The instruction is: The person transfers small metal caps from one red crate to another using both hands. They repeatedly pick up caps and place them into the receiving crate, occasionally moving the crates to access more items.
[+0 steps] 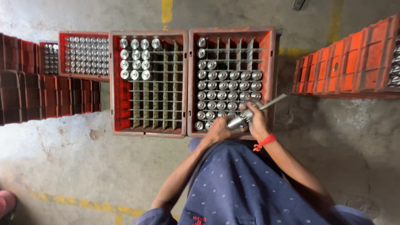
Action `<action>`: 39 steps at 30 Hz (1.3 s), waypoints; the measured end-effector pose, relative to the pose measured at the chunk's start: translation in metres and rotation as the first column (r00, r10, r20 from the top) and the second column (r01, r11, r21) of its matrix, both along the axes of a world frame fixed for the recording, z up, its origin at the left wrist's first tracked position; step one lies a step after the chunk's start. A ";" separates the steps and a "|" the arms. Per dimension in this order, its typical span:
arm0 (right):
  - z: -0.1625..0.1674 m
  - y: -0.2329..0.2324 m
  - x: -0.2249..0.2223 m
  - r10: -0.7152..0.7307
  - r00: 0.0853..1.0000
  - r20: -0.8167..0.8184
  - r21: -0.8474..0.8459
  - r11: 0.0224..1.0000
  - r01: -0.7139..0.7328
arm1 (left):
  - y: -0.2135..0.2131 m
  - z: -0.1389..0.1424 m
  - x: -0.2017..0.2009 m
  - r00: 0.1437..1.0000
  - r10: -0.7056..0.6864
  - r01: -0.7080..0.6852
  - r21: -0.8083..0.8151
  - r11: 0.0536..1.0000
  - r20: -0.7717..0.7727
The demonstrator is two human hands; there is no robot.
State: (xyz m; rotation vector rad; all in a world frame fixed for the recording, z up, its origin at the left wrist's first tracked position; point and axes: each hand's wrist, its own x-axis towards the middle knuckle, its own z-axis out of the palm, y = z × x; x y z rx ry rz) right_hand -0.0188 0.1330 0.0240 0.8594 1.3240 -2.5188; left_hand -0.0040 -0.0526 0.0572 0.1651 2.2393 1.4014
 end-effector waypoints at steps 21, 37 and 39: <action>-0.047 0.047 0.054 -0.154 0.986 -0.058 -0.077 0.986 0.150 | -0.129 -0.010 -0.135 0.575 0.300 -0.571 -0.110 0.814 -0.761; -0.041 0.004 0.050 -0.067 0.997 0.036 -0.001 0.998 0.067 | -0.245 -0.010 -0.138 0.777 0.209 -0.590 -0.571 0.571 -0.594; -0.039 0.007 0.056 -0.049 0.999 -0.004 -0.003 0.999 0.049 | -0.252 0.009 -0.117 0.658 0.297 -0.634 -0.296 0.714 -0.693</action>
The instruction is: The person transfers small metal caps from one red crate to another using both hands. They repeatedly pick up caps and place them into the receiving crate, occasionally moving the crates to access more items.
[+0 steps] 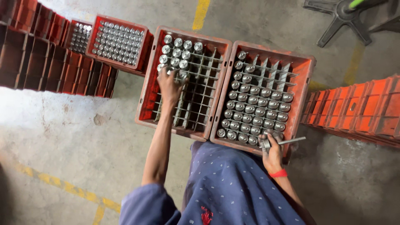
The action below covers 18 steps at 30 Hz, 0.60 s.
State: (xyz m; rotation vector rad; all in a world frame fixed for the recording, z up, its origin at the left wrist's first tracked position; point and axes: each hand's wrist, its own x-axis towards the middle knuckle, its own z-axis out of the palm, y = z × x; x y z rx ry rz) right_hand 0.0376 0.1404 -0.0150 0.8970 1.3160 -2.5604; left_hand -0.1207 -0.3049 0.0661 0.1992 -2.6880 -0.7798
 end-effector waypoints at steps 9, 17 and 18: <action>0.021 -0.029 -0.013 0.110 0.994 -0.015 0.012 0.994 -0.109 | 0.137 0.004 0.063 0.926 -0.284 -0.066 0.849 0.525 0.248; 0.079 -0.054 -0.042 0.150 0.987 -0.063 0.043 0.988 -0.147 | 0.240 -0.003 0.147 0.699 -0.540 0.151 0.641 0.753 0.469; 0.082 -0.054 -0.040 0.170 0.985 -0.040 0.066 0.984 -0.168 | 0.244 -0.003 0.146 0.669 -0.560 0.186 0.619 0.763 0.489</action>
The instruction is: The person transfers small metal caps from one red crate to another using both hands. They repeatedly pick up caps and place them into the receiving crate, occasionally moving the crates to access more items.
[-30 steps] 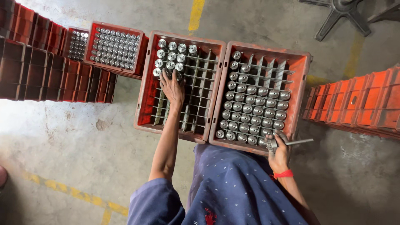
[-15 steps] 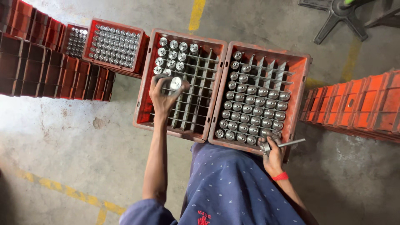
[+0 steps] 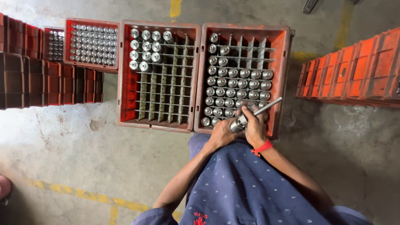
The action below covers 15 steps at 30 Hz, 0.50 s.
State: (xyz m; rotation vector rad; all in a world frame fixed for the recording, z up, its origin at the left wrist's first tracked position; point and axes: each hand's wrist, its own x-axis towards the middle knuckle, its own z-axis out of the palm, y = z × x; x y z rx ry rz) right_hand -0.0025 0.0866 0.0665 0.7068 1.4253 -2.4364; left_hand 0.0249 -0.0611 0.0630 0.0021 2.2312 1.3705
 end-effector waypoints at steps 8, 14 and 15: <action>-0.033 0.035 0.006 0.133 0.989 -0.065 -0.041 0.990 -0.136 | 0.017 -0.009 -0.019 0.972 -0.212 0.190 0.183 0.965 0.105; -0.074 0.099 -0.026 -0.322 0.947 -0.010 -0.289 0.907 0.305 | -0.005 -0.029 -0.094 0.970 -0.244 0.241 -0.172 0.955 0.006; -0.075 0.113 -0.026 -0.364 0.931 -0.021 -0.316 0.886 0.339 | -0.010 -0.032 -0.120 0.973 -0.230 0.212 -0.337 0.917 -0.012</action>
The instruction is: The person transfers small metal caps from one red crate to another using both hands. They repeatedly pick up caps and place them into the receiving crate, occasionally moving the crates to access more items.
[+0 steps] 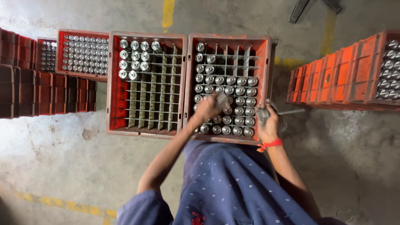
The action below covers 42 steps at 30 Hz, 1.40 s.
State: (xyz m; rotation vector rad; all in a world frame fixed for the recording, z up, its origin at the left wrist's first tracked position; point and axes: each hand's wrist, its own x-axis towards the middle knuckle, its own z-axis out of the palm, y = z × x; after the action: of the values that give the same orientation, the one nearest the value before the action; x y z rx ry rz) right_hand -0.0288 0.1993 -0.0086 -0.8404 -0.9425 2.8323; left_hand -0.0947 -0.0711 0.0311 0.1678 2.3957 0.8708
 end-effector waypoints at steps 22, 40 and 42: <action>-0.016 -0.014 0.079 0.061 0.976 0.210 0.130 0.987 -0.090 | -0.234 0.006 -0.046 0.399 0.151 -0.720 -0.206 0.663 -0.905; 0.026 -0.086 0.048 0.255 0.948 0.188 0.237 0.926 -0.296 | -0.123 0.014 0.035 0.592 0.779 -0.659 0.680 0.321 0.206; 0.038 -0.105 0.032 0.287 0.950 0.123 0.258 0.915 -0.310 | -0.075 0.010 0.060 0.757 0.653 -0.548 0.561 0.620 0.017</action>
State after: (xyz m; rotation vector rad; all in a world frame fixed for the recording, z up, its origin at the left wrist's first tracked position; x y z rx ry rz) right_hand 0.0033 0.0946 0.0296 -0.8479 -1.5576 2.8196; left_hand -0.0346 -0.1466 0.0415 -0.4072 2.3224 1.9305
